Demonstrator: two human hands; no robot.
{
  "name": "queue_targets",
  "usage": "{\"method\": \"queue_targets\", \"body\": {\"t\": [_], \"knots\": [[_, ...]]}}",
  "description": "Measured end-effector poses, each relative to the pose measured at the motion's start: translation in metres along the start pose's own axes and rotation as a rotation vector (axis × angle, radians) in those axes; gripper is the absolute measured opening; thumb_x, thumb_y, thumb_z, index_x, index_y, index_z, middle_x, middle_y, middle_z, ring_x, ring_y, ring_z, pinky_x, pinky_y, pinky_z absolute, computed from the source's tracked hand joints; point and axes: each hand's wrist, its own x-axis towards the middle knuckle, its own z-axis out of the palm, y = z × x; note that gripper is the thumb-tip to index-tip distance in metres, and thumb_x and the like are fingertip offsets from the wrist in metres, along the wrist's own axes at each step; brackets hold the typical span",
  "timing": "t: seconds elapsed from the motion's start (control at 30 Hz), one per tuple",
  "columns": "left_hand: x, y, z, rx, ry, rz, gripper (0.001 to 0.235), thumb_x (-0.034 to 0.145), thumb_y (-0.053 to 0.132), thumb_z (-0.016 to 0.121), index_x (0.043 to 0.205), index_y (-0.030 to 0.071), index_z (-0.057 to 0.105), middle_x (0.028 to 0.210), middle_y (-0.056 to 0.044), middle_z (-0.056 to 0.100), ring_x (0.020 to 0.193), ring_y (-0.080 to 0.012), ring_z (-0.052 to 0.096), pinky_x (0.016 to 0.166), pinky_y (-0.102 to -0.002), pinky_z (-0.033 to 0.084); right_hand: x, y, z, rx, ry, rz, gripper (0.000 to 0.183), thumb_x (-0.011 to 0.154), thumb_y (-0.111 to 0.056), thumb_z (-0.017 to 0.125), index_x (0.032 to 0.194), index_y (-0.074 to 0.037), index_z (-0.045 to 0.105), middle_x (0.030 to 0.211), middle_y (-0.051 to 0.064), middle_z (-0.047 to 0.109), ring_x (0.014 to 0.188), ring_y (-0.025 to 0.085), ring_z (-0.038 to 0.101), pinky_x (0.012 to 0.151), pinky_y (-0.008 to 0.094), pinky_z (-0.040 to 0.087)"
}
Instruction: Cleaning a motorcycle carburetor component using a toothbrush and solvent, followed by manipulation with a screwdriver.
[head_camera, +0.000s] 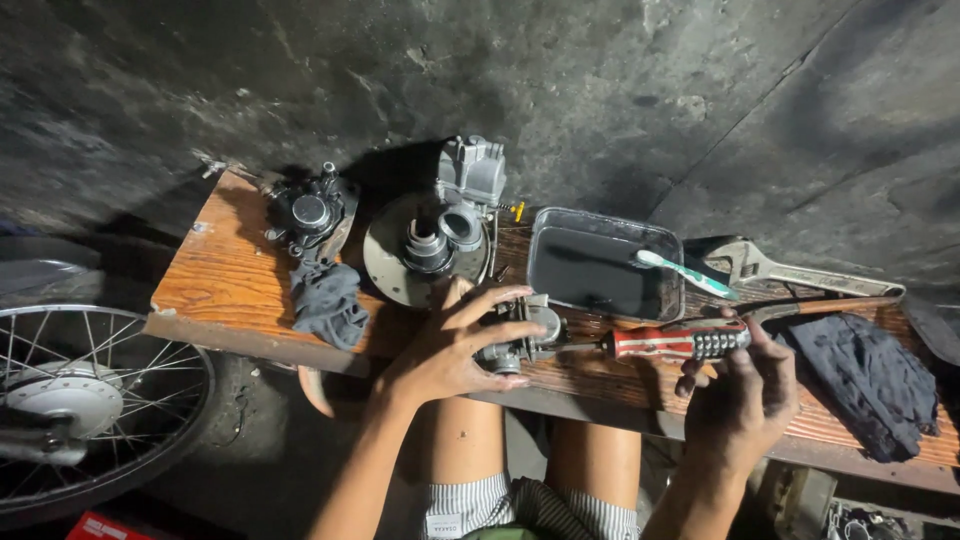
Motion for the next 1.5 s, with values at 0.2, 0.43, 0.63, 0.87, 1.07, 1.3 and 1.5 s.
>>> {"method": "queue_targets", "body": {"t": [0.2, 0.43, 0.63, 0.87, 1.07, 1.3, 1.5], "knots": [[0.000, 0.001, 0.001, -0.098, -0.032, -0.047, 0.051, 0.085, 0.043, 0.083, 0.130, 0.029, 0.063, 0.156, -0.008, 0.047, 0.144, -0.0255, 0.049, 0.126, -0.063, 0.010, 0.001, 0.005, 0.000, -0.123, 0.039, -0.003, 0.027, 0.099, -0.025, 0.074, 0.097, -0.018, 0.048, 0.103, 0.003, 0.057, 0.069, 0.011, 0.055, 0.044, 0.023, 0.042], [0.005, -0.003, 0.002, -0.139, 0.066, 0.035, 0.047, 0.083, 0.046, 0.085, 0.117, 0.021, 0.064, 0.149, -0.009, 0.052, 0.136, -0.0277, 0.057, 0.117, -0.074, 0.022, 0.000, 0.004, -0.002, -0.150, -0.006, -0.101, 0.015, 0.099, -0.021, 0.065, 0.111, -0.015, 0.058, 0.127, 0.009, 0.067, 0.124, 0.020, 0.069, 0.113, 0.029, 0.053], [0.007, -0.014, 0.008, -0.174, 0.069, 0.124, 0.049, 0.085, 0.049, 0.082, 0.121, 0.023, 0.063, 0.154, -0.002, 0.049, 0.148, -0.0384, 0.038, 0.124, -0.064, 0.029, -0.003, 0.001, 0.004, -0.062, -0.051, -0.006, 0.032, 0.093, -0.011, 0.070, 0.123, -0.010, 0.060, 0.129, 0.017, 0.067, 0.105, 0.019, 0.070, 0.051, 0.023, 0.055], [0.004, -0.022, 0.024, -0.389, 0.108, 0.153, 0.050, 0.082, 0.035, 0.088, 0.120, 0.015, 0.062, 0.137, -0.012, 0.055, 0.135, -0.0353, 0.055, 0.114, -0.054, 0.051, 0.001, 0.021, -0.019, -0.054, -0.016, -0.085, 0.027, 0.095, -0.013, 0.074, 0.109, -0.015, 0.051, 0.127, 0.013, 0.061, 0.085, 0.017, 0.064, 0.056, 0.031, 0.059], [0.010, -0.019, 0.014, -0.296, 0.151, 0.182, 0.049, 0.078, 0.038, 0.091, 0.112, 0.014, 0.066, 0.125, -0.010, 0.063, 0.127, -0.0341, 0.057, 0.115, -0.056, 0.044, 0.003, 0.015, -0.016, 0.070, -0.107, -0.033, 0.018, 0.102, -0.019, 0.064, 0.118, -0.014, 0.060, 0.143, 0.022, 0.061, 0.143, 0.032, 0.059, 0.086, 0.044, 0.062], [0.012, -0.013, 0.006, -0.300, 0.158, 0.145, 0.042, 0.080, 0.032, 0.090, 0.110, 0.014, 0.067, 0.122, -0.011, 0.064, 0.124, -0.0347, 0.060, 0.109, -0.049, 0.050, 0.007, 0.031, -0.004, 0.028, 0.038, -0.217, 0.025, 0.100, -0.024, 0.076, 0.100, -0.018, 0.052, 0.100, -0.002, 0.054, 0.098, 0.007, 0.053, 0.092, 0.020, 0.042], [0.016, -0.008, 0.011, -0.253, 0.263, 0.144, 0.030, 0.080, 0.024, 0.085, 0.103, 0.013, 0.070, 0.116, -0.011, 0.068, 0.114, -0.0309, 0.066, 0.114, -0.052, 0.048, 0.008, 0.024, -0.008, 0.107, 0.026, -0.180, 0.010, 0.096, -0.019, 0.061, 0.099, -0.020, 0.051, 0.131, 0.023, 0.066, 0.135, 0.029, 0.061, 0.120, 0.042, 0.049]]}}
